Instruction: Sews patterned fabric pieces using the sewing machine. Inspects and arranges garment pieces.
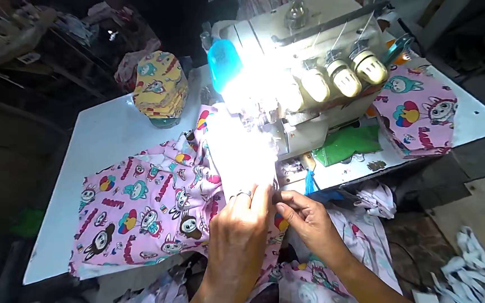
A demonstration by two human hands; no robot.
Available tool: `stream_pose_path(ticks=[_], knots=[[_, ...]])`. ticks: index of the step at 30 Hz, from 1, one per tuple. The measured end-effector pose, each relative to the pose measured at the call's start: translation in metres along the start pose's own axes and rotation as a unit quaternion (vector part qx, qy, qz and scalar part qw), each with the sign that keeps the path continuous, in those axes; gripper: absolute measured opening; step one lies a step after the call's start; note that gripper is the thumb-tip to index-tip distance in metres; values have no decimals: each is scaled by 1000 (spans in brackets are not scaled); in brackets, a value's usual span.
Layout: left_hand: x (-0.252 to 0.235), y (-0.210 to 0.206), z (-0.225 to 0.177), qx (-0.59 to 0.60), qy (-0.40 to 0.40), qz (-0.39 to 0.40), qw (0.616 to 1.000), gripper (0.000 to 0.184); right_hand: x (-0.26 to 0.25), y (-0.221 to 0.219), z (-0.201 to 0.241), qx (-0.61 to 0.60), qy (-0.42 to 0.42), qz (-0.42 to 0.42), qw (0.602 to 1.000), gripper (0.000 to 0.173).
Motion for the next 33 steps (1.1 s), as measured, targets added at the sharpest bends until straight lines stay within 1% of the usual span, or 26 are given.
stream_pose_path(ticks=[7,10,12,14,15,16,17,18,19,20,22,23,24,26,27,28,29,31,32,33], knots=[[-26,5,5,-8,14,4,1000,21,-30,11,2,2,46,-33,998,15],[-22,5,4,-7,25,-6,1000,23,-40,11,1,-4,48,-48,998,10],[-11,4,7,22,49,-17,998,28,-42,9,-1,-16,42,-51,998,8],[6,2,19,105,78,-51,990,40,-42,9,-3,-41,13,-51,998,10],[17,0,29,146,103,-65,982,50,-41,8,-3,-51,-1,-49,998,13],[29,-5,42,172,135,-72,973,65,-40,8,-4,-63,-11,-45,997,15],[41,-11,56,184,172,-62,966,79,-39,8,-5,-72,-18,-39,996,17],[53,-20,69,192,207,-38,959,89,-38,8,-6,-78,-22,-32,996,18],[65,-30,81,204,231,-5,951,89,-38,7,-6,-85,-30,-26,996,18],[75,-39,90,219,235,19,947,77,-38,7,-6,-97,-42,-18,994,19],[88,-43,106,224,222,43,948,34,-40,3,-4,-137,-66,7,988,18],[92,-33,117,217,215,36,952,26,-41,1,-3,-163,-72,19,984,16],[94,-16,129,195,216,13,957,24,-42,-2,-2,-184,-74,28,980,13],[92,23,155,104,236,-46,965,27,-41,-8,-1,-213,-64,41,974,10],[86,36,164,67,243,-58,966,29,-40,-11,-1,-217,-53,42,974,7],[79,44,169,44,241,-51,968,28,-39,-13,-2,-223,-42,43,973,5],[70,46,170,35,228,-27,973,27,-38,-15,-3,-232,-30,39,971,4],[54,36,166,50,185,31,981,25,-35,-15,-6,-260,-11,27,965,7],[50,27,159,60,167,37,983,27,-33,-14,-8,-271,-8,16,963,9],[47,21,150,66,152,27,986,33,-31,-12,-9,-276,-9,6,961,13]])
Point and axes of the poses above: each hand's wrist, its own x-axis away from the middle knuckle, its own y-axis out of the back of the hand, z = x × y, the point moved 4 cm from there along -x, towards the middle knuckle, and after that the axes turned 13 degrees about z, right-handed, at the moved point
